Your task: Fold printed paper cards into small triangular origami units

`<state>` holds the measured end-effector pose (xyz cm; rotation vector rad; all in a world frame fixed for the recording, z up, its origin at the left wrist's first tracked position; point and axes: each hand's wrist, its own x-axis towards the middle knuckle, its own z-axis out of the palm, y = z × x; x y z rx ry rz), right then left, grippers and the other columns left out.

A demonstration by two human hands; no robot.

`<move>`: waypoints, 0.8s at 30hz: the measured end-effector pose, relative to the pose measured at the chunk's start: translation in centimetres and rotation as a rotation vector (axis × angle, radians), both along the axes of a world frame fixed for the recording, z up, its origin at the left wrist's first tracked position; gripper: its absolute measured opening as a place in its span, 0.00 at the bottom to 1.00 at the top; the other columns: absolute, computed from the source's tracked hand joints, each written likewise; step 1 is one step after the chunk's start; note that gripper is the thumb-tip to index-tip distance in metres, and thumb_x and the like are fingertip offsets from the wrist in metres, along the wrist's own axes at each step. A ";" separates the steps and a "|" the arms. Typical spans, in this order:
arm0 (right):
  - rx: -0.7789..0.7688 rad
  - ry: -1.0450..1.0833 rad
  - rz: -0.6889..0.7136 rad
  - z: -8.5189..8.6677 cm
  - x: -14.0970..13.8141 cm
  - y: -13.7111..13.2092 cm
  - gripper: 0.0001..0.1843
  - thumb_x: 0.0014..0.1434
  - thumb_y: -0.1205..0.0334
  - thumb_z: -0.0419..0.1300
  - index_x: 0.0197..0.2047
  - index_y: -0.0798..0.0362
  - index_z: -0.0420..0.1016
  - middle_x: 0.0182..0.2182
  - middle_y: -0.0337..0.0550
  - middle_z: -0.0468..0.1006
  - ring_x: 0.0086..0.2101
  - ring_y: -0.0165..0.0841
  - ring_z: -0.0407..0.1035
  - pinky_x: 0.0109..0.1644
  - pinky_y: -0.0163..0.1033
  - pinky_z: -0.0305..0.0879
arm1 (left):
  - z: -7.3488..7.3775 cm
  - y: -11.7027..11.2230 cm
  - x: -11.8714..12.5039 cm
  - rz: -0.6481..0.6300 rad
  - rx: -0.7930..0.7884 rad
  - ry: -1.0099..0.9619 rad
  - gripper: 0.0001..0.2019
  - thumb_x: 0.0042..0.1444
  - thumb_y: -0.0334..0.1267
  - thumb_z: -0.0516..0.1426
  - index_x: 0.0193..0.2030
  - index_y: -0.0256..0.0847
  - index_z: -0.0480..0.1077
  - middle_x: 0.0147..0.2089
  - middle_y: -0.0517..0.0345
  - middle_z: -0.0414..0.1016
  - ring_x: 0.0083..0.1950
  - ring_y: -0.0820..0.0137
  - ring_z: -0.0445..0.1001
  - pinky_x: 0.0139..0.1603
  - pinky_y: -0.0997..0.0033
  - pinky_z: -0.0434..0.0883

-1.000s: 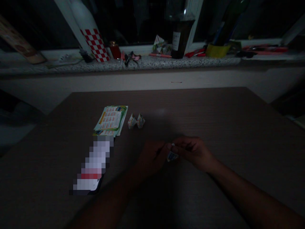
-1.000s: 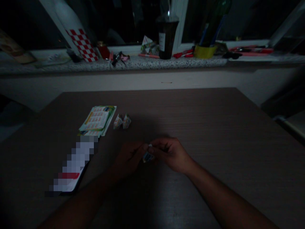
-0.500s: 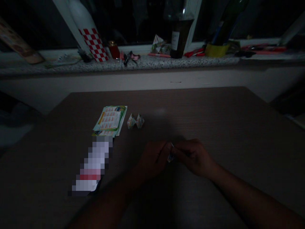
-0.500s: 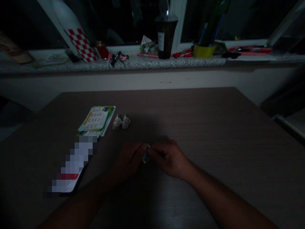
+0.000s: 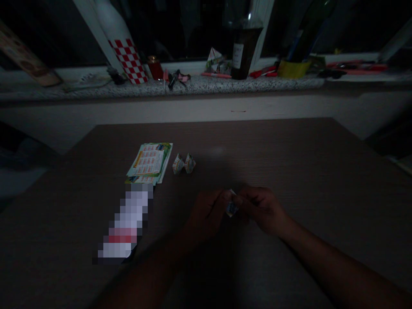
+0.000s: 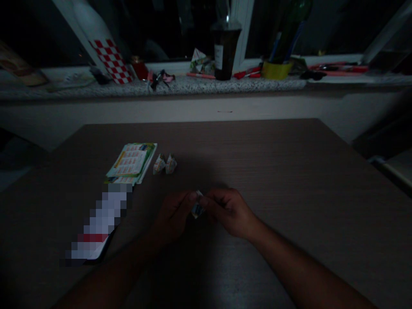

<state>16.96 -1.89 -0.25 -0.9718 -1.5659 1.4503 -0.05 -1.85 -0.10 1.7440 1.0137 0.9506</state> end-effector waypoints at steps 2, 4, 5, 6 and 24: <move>-0.017 0.018 0.015 0.0 0.0 0.1 0.23 0.60 0.45 0.57 0.24 0.55 0.67 0.17 0.35 0.66 0.19 0.25 0.59 0.23 0.32 0.55 | -0.1 0.1 -0.1 -0.003 -0.030 -0.038 0.23 0.65 0.49 0.45 0.25 0.38 0.65 0.23 0.62 0.63 0.25 0.75 0.61 0.27 0.75 0.58; -0.022 0.027 0.031 -0.1 0.1 0.2 0.23 0.60 0.45 0.57 0.24 0.55 0.68 0.17 0.36 0.67 0.20 0.25 0.59 0.24 0.32 0.55 | -0.2 0.0 -0.2 -0.009 -0.057 -0.071 0.24 0.65 0.50 0.45 0.25 0.37 0.66 0.23 0.61 0.64 0.25 0.75 0.62 0.27 0.75 0.59; -0.020 0.032 0.038 -0.1 0.1 0.2 0.22 0.61 0.46 0.56 0.24 0.55 0.68 0.18 0.36 0.67 0.20 0.25 0.60 0.24 0.32 0.56 | -0.2 0.0 -0.2 -0.012 -0.065 -0.085 0.24 0.65 0.50 0.45 0.25 0.37 0.66 0.23 0.61 0.65 0.25 0.75 0.62 0.27 0.75 0.59; -0.019 0.038 0.048 -0.1 0.2 0.2 0.22 0.61 0.46 0.56 0.25 0.55 0.69 0.18 0.36 0.67 0.20 0.25 0.60 0.25 0.32 0.56 | -0.2 0.0 -0.1 -0.011 -0.069 -0.100 0.23 0.65 0.50 0.46 0.26 0.37 0.67 0.23 0.61 0.65 0.25 0.75 0.63 0.27 0.76 0.59; -0.031 0.085 0.021 0.0 -0.3 0.2 0.22 0.59 0.45 0.58 0.25 0.55 0.69 0.18 0.36 0.67 0.20 0.26 0.61 0.25 0.33 0.57 | -0.1 0.1 0.1 -0.007 -0.189 -0.218 0.23 0.63 0.51 0.48 0.25 0.37 0.69 0.24 0.61 0.69 0.25 0.75 0.64 0.28 0.75 0.61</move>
